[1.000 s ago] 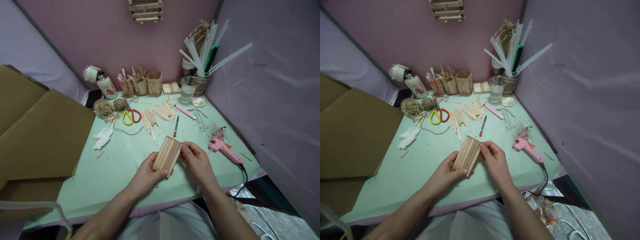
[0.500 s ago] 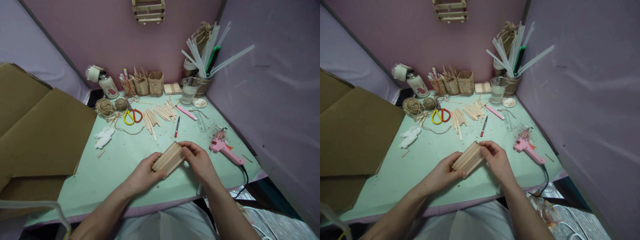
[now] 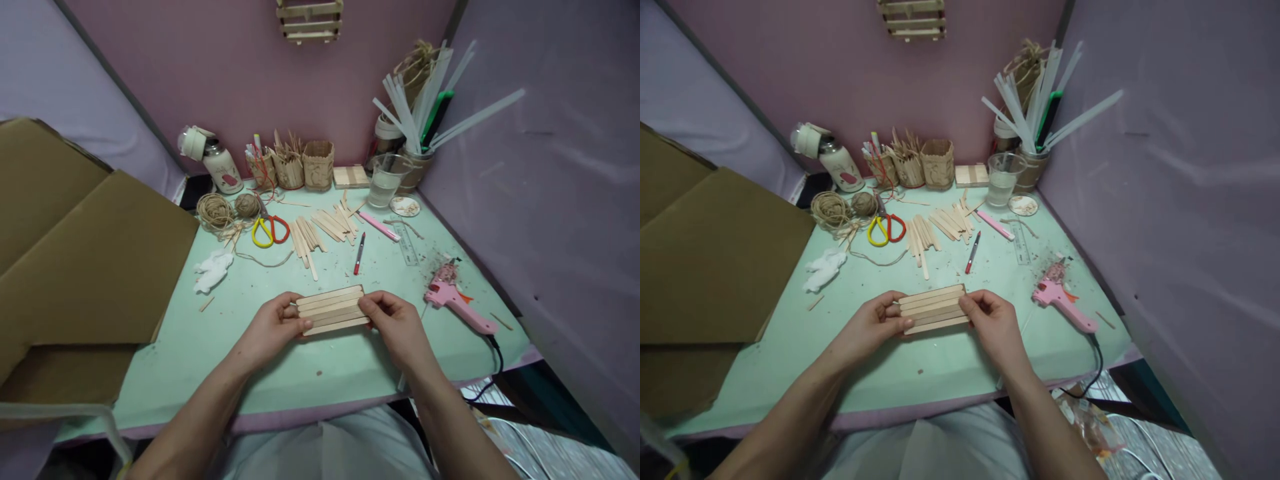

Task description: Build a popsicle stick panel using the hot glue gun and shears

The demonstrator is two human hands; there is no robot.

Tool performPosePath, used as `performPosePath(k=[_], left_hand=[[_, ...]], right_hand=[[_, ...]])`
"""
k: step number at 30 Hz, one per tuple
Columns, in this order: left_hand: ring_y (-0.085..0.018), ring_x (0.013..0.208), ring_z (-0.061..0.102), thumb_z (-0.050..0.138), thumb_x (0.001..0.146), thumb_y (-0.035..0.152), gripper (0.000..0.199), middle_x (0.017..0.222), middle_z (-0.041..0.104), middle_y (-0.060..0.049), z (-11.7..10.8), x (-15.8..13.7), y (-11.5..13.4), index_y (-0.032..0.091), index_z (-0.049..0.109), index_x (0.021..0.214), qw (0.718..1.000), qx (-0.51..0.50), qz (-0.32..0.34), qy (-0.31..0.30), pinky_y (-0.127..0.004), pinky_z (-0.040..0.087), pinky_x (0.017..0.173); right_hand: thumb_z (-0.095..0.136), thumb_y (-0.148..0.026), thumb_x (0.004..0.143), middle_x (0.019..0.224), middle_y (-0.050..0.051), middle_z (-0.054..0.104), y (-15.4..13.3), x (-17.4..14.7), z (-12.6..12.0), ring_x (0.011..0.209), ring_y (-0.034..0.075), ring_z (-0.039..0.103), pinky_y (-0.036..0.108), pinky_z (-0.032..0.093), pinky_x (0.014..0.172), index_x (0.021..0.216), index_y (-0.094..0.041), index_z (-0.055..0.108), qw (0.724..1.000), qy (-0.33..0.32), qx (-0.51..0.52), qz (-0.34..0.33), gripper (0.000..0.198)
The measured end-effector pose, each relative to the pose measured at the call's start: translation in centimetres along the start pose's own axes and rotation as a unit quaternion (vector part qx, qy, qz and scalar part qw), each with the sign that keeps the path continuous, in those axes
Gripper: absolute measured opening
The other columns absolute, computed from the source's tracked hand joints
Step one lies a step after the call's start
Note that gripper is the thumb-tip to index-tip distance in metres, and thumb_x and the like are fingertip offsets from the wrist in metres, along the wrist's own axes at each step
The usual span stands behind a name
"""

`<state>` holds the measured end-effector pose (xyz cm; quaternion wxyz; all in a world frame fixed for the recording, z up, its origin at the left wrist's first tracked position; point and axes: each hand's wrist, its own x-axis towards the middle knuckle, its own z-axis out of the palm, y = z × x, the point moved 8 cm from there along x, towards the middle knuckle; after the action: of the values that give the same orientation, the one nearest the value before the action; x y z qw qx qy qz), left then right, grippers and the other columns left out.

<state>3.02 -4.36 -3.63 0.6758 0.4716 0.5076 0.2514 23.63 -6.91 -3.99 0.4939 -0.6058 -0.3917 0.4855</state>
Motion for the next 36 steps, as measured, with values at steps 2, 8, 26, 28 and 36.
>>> performPosePath(k=[2, 8, 26, 28, 36], left_hand=[[-0.018, 0.073, 0.064, 0.075, 0.070, 0.036, 0.043, 0.079, 0.068, -0.003, -0.7, -0.1, 0.0, 0.016, 0.057, 0.103, 0.998, 0.058, 0.005, 0.005, -0.028, 0.050, 0.066], [-0.032, 0.121, 0.053, 0.063, 0.084, 0.038, 0.053, 0.128, 0.059, -0.015, -3.9, -1.9, 2.6, 0.018, 0.052, 0.132, 0.868, 0.419, 0.172, 0.204, -0.048, 0.040, 0.103], [-0.033, 0.149, 0.010, 0.060, 0.069, 0.076, 0.113, 0.160, 0.015, -0.021, 2.8, -1.1, -1.2, 0.013, 0.021, 0.153, 0.810, 0.545, 0.217, -0.004, -0.048, 0.004, 0.120], [-0.033, 0.149, 0.011, 0.059, 0.071, 0.075, 0.109, 0.160, 0.016, -0.021, 2.8, -1.2, -1.1, 0.014, 0.022, 0.153, 0.813, 0.543, 0.210, -0.005, -0.049, 0.003, 0.119], [-0.031, 0.148, 0.018, 0.059, 0.084, 0.056, 0.078, 0.159, 0.024, -0.016, 1.9, -1.3, 2.7, 0.021, 0.033, 0.149, 0.831, 0.489, 0.258, 0.057, -0.053, 0.013, 0.118]], right_hand=[[0.068, -0.054, 0.076, 0.059, 0.000, 0.059, 0.0, 0.1, 0.3, 0.054, 0.014, 0.050, 0.027, 0.040, 0.053, 0.071, -0.017, 0.067, 1.000, -0.021, -0.021, 0.002, 0.037], [0.055, -0.047, 0.089, 0.093, 0.011, 0.072, -1.9, -0.6, -0.9, 0.083, 0.025, 0.065, 0.040, 0.050, 0.079, 0.108, -0.017, 0.068, 0.951, 0.037, -0.278, -0.128, 0.038], [0.056, -0.058, 0.086, 0.159, 0.019, 0.021, 0.5, -2.8, 6.8, 0.148, 0.031, 0.017, 0.058, 0.020, 0.117, 0.151, -0.007, 0.028, 0.770, -0.222, -0.548, -0.241, 0.087], [0.056, -0.055, 0.087, 0.159, 0.018, 0.023, 0.1, -2.9, 6.7, 0.148, 0.030, 0.018, 0.058, 0.019, 0.117, 0.152, -0.010, 0.028, 0.774, -0.224, -0.540, -0.243, 0.084], [0.046, -0.046, 0.095, 0.156, 0.018, 0.032, -2.2, -3.0, 2.9, 0.145, 0.029, 0.028, 0.061, 0.024, 0.115, 0.148, -0.014, 0.034, 0.801, -0.125, -0.503, -0.302, 0.062]])
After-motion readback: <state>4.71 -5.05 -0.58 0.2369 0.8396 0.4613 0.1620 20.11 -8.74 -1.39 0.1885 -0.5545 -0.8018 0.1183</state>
